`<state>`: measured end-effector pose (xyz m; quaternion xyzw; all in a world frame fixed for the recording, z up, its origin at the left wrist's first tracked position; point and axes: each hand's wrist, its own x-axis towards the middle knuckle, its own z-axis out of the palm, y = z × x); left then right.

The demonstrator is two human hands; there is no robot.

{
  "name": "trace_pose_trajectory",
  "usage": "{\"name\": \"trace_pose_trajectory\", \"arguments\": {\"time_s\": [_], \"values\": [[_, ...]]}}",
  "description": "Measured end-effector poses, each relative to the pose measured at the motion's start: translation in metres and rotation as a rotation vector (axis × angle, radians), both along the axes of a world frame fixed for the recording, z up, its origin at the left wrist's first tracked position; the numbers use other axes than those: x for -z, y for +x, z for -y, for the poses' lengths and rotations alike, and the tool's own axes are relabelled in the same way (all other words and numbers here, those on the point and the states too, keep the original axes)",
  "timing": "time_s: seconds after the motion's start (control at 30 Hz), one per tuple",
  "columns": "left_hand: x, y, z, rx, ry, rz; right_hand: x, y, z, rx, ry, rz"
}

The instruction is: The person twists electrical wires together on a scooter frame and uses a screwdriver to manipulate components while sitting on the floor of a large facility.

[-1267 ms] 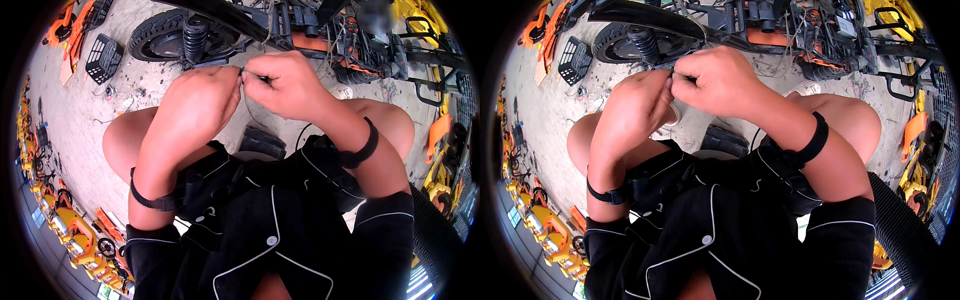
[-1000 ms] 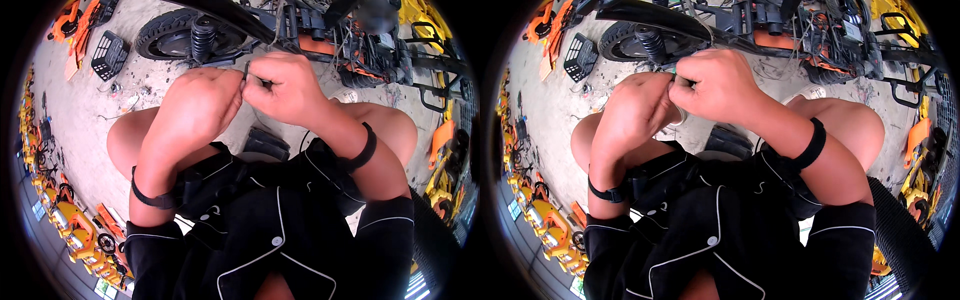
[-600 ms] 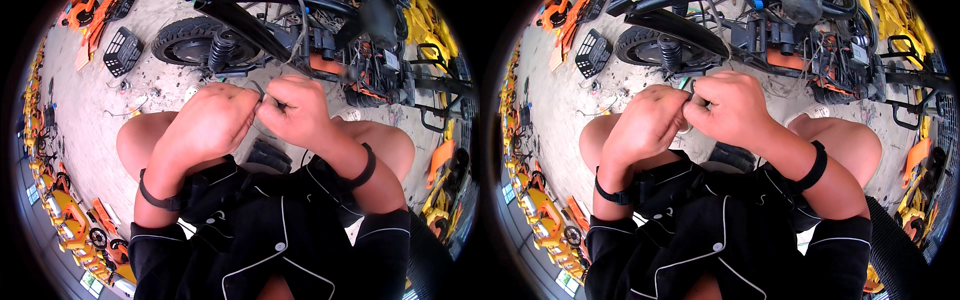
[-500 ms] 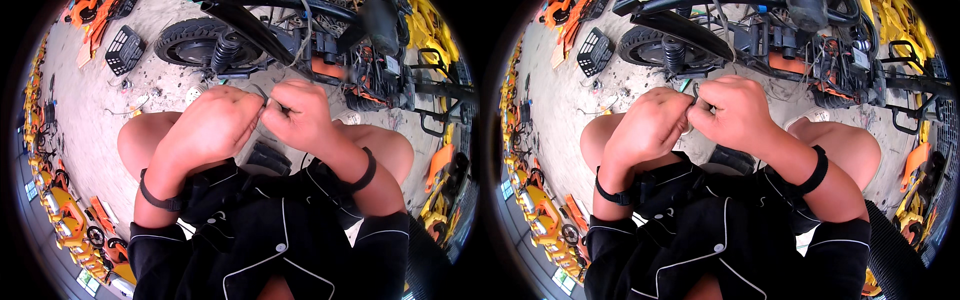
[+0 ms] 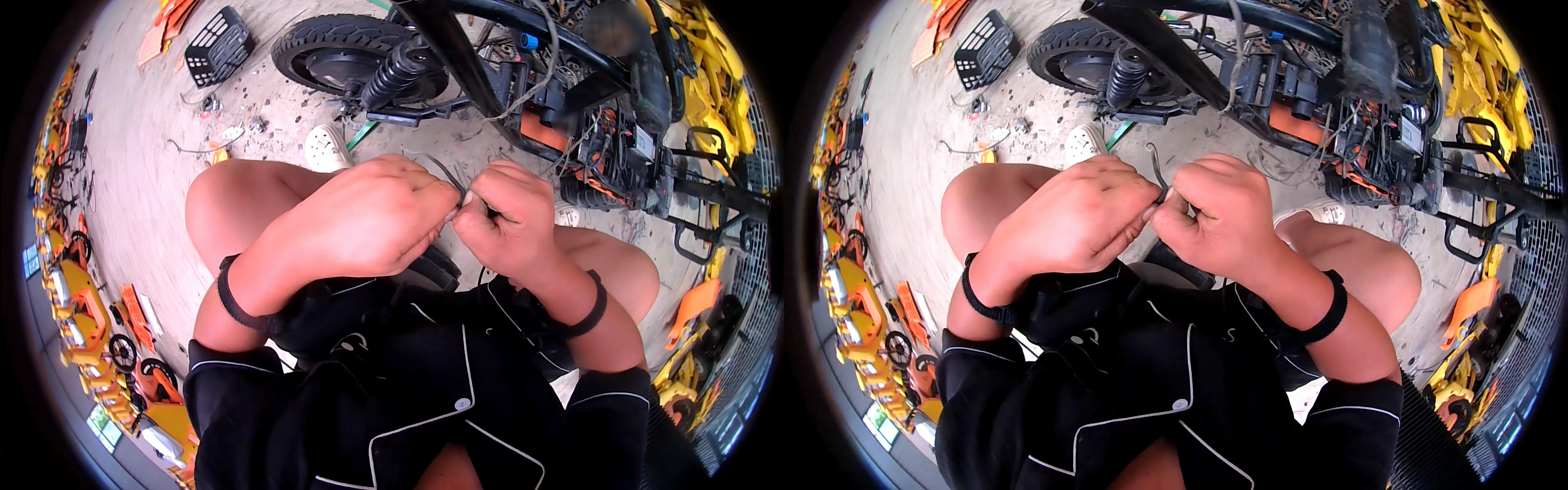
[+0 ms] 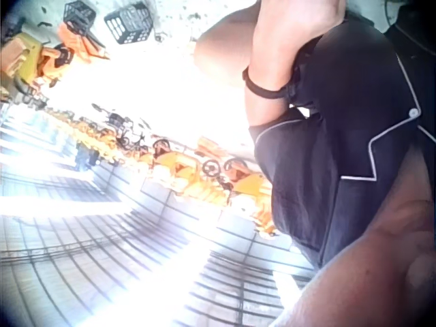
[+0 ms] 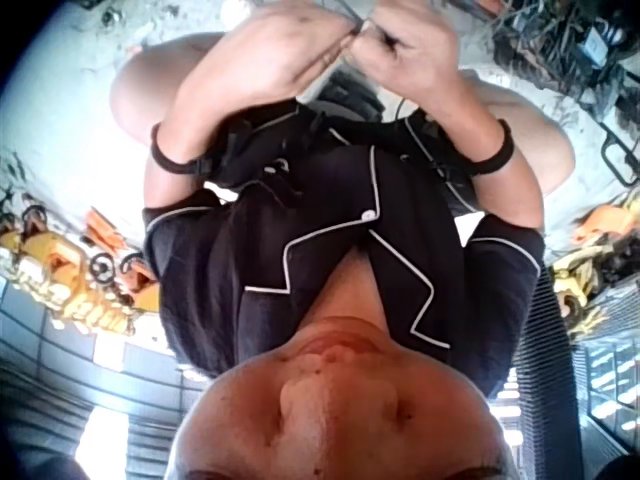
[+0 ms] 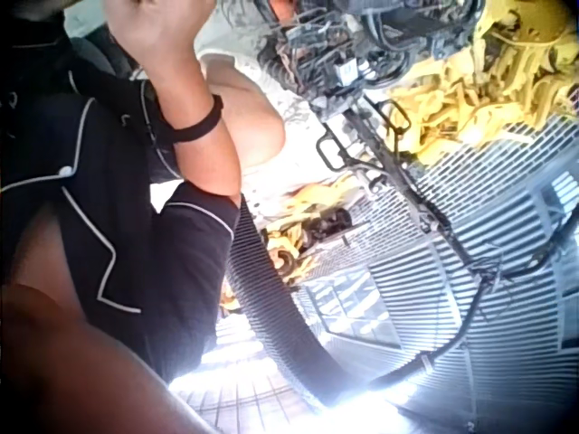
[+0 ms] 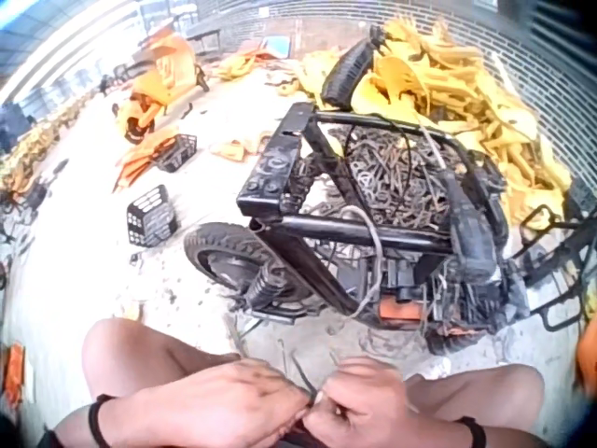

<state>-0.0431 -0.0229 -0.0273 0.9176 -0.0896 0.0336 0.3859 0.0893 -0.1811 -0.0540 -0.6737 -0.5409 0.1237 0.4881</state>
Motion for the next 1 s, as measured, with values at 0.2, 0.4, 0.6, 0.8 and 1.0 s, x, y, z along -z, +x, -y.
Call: {"name": "trace_pose_trajectory", "arguments": {"time_s": [0.2, 0.4, 0.6, 0.8, 1.0], "values": [[-0.003, -0.004, 0.005, 0.006, -0.025, -0.015, 0.000, -0.002, 0.004, -0.017, 0.002, -0.037], [-0.003, -0.006, 0.007, 0.023, -0.048, 0.011, -0.001, -0.003, 0.007, -0.026, 0.004, -0.068], [0.002, -0.009, 0.006, 0.078, -0.105, -0.019, 0.005, -0.007, 0.012, -0.042, -0.030, -0.144], [0.003, -0.012, 0.008, 0.100, -0.138, -0.013, 0.004, -0.009, 0.014, -0.045, -0.058, -0.197], [-0.003, -0.015, 0.011, 0.125, -0.150, -0.041, 0.000, -0.009, 0.020, -0.062, -0.058, -0.201]]}}
